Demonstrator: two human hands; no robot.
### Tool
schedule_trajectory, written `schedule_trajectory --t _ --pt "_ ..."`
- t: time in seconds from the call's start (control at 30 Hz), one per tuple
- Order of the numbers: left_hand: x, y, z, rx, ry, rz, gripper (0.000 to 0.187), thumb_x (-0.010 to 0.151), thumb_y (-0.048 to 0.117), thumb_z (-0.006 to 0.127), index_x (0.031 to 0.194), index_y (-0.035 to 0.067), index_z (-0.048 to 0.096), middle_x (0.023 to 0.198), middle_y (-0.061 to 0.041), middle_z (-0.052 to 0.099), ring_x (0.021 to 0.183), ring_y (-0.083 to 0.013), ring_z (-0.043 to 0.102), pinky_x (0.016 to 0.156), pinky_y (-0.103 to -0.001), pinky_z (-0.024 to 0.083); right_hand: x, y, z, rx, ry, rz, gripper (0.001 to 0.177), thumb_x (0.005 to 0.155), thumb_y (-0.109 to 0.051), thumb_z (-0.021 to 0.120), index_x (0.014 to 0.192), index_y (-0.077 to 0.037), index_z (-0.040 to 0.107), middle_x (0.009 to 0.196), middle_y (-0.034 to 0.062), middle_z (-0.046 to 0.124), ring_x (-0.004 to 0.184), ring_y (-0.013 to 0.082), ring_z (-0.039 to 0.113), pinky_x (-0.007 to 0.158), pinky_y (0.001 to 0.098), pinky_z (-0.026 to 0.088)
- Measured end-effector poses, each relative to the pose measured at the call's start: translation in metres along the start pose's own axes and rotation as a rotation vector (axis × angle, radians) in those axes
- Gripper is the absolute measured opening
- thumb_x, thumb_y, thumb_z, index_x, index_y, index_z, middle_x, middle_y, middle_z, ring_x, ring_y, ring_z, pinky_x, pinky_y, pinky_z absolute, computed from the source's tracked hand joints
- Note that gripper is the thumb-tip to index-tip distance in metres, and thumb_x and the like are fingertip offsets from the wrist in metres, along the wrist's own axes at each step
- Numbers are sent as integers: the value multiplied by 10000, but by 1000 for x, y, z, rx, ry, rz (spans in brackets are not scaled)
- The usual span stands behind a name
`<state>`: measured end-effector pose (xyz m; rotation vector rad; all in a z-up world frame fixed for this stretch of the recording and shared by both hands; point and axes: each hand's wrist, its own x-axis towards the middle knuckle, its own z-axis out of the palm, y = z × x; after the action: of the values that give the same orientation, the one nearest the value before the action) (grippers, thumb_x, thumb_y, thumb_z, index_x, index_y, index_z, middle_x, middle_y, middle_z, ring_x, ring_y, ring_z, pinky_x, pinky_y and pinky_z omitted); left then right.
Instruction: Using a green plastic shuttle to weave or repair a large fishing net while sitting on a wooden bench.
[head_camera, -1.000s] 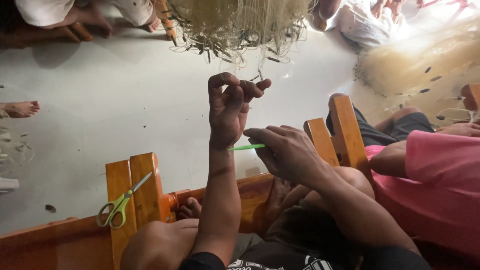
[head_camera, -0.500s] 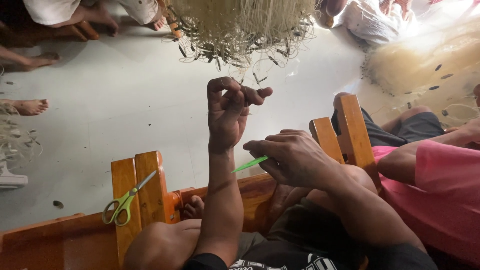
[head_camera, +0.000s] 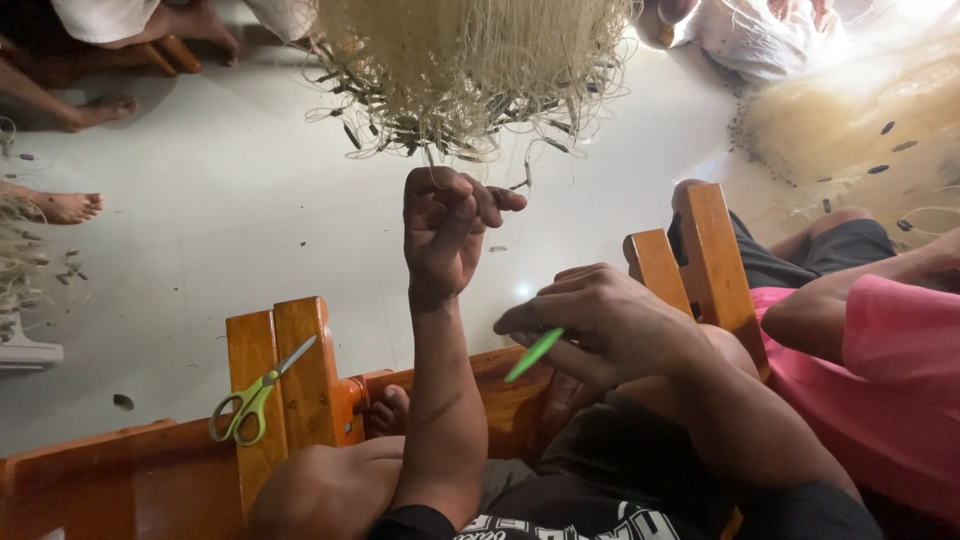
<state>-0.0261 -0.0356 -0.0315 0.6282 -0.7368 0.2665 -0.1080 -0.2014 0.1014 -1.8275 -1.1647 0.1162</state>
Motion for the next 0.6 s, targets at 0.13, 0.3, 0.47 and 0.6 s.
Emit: schedule_trajectory --t 0.13,0.3,0.47,0.6 --pt "2 4 2 18 32 3 132 1006 46 541 1125 105 539 761 -105 620 749 -183 662 919 -537 575 7 -21 -5 71 83 -10 199 901 -104 573 936 -48 761 508 26 548 405 178 584 464 311 496" --pt "7 1 18 153 60 68 116 993 35 565 1101 74 552 745 -99 594 800 -236 683 868 -474 583 -7 26 12 108 314 -262 165 866 -71 647 970 19 739 471 35 463 360 135 423 384 270 428" --pt "7 -2 37 50 105 47 240 1004 85 597 1227 81 506 853 -81 604 929 -190 650 967 -465 553 3 10 18 -68 311 -262 143 913 -55 612 943 -5 743 519 20 460 388 151 462 384 283 446" --pt "0 -15 30 174 188 64 263 911 21 703 1117 8 540 901 -150 652 1056 -313 683 983 -459 543 6 -3 17 -378 144 -244 400 1021 -287 476 1184 32 654 689 116 480 566 268 571 523 384 516"
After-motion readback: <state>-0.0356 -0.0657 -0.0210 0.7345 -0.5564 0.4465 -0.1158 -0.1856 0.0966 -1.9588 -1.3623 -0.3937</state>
